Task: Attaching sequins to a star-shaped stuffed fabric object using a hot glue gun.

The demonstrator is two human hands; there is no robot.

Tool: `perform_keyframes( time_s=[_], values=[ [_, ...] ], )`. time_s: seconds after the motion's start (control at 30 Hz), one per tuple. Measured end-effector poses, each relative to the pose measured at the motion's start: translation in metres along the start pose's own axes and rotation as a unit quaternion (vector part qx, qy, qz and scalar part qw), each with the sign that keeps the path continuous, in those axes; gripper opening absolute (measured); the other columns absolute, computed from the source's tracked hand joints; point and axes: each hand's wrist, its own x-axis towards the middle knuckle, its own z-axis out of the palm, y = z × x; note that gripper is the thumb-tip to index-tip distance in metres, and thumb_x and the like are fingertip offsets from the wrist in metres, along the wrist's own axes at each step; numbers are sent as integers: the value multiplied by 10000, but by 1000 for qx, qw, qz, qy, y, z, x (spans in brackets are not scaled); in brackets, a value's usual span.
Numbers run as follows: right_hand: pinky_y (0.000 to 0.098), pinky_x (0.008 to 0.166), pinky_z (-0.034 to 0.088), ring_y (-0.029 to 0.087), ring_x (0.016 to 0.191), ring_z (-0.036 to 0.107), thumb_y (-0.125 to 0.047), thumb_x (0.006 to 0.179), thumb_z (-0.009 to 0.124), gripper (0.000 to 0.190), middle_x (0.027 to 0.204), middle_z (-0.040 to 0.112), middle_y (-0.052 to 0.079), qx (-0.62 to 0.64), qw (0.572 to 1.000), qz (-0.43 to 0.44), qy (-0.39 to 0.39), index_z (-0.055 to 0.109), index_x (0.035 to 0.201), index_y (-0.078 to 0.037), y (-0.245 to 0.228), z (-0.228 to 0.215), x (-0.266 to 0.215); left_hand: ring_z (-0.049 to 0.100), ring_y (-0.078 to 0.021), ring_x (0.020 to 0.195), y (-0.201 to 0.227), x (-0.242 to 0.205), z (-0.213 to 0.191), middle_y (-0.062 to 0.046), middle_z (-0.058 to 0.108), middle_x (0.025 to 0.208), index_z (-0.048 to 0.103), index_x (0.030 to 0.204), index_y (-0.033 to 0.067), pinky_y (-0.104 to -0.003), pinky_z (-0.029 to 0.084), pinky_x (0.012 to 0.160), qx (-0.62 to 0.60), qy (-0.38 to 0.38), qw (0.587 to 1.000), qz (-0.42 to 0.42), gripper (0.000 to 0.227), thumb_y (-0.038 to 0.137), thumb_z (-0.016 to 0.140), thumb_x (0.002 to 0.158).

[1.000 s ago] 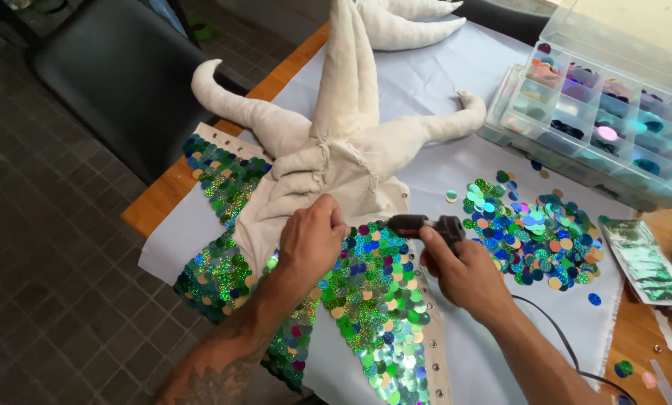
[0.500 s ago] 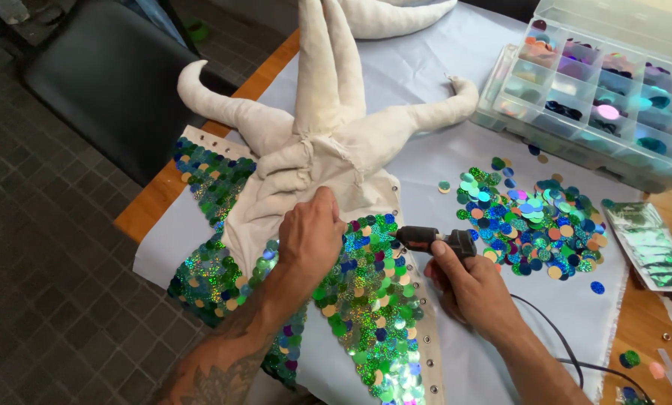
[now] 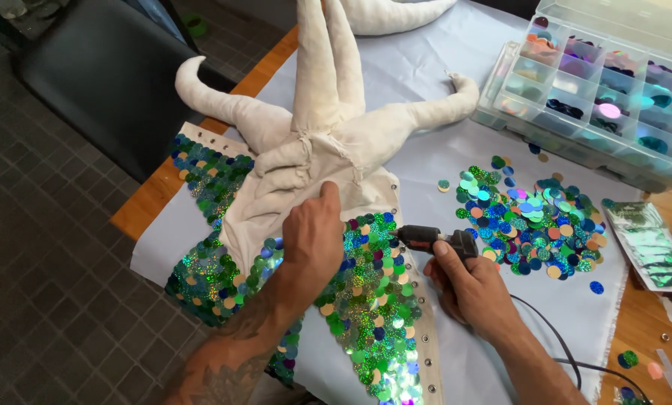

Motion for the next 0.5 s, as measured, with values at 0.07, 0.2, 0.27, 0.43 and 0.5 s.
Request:
perform_keyframes(
  time_s=[0.07, 0.2, 0.27, 0.43, 0.5],
  values=[
    [306, 335, 199, 104, 338, 339, -491, 971, 554, 548, 490, 447, -7, 7, 1000, -20, 3, 689, 778, 3, 2, -1, 0, 684, -474, 835, -6, -3, -4, -243, 703, 791, 535, 937, 6, -575, 501, 722, -31, -1, 999, 29, 240, 28, 737, 809],
    [305, 323, 195, 112, 321, 331, -480, 999, 537, 553, 466, 428, 14, 21, 999, -22, -8, 662, 785, 15, 2, -3, 1, 684, -435, 835, -7, -16, -23, -195, 709, 821, 564, 926, 29, -538, 497, 709, -92, 2, 995, 26, 199, 57, 733, 826],
    [301, 305, 206, 105, 315, 349, -455, 990, 504, 522, 526, 509, 3, 55, 997, -38, -25, 652, 813, 13, 0, -2, 0, 663, -412, 893, -14, -20, -28, -185, 695, 869, 594, 941, 24, -507, 486, 745, -100, 47, 984, 143, 111, 20, 678, 871],
    [298, 302, 209, 106, 317, 342, -461, 1018, 502, 541, 559, 486, 33, 68, 997, -34, -25, 650, 834, 26, 14, -8, 8, 682, -354, 971, -33, -28, -19, -143, 706, 971, 631, 974, 54, -454, 523, 857, -102, 69, 954, 273, 159, -35, 573, 856],
    [297, 303, 208, 107, 318, 334, -479, 1037, 502, 567, 546, 450, 51, 63, 997, -29, -25, 650, 836, 30, 15, -8, 7, 678, -355, 969, -33, -30, -20, -146, 706, 1001, 643, 979, 52, -451, 523, 861, -90, 80, 952, 281, 164, -23, 576, 850]
  ],
)
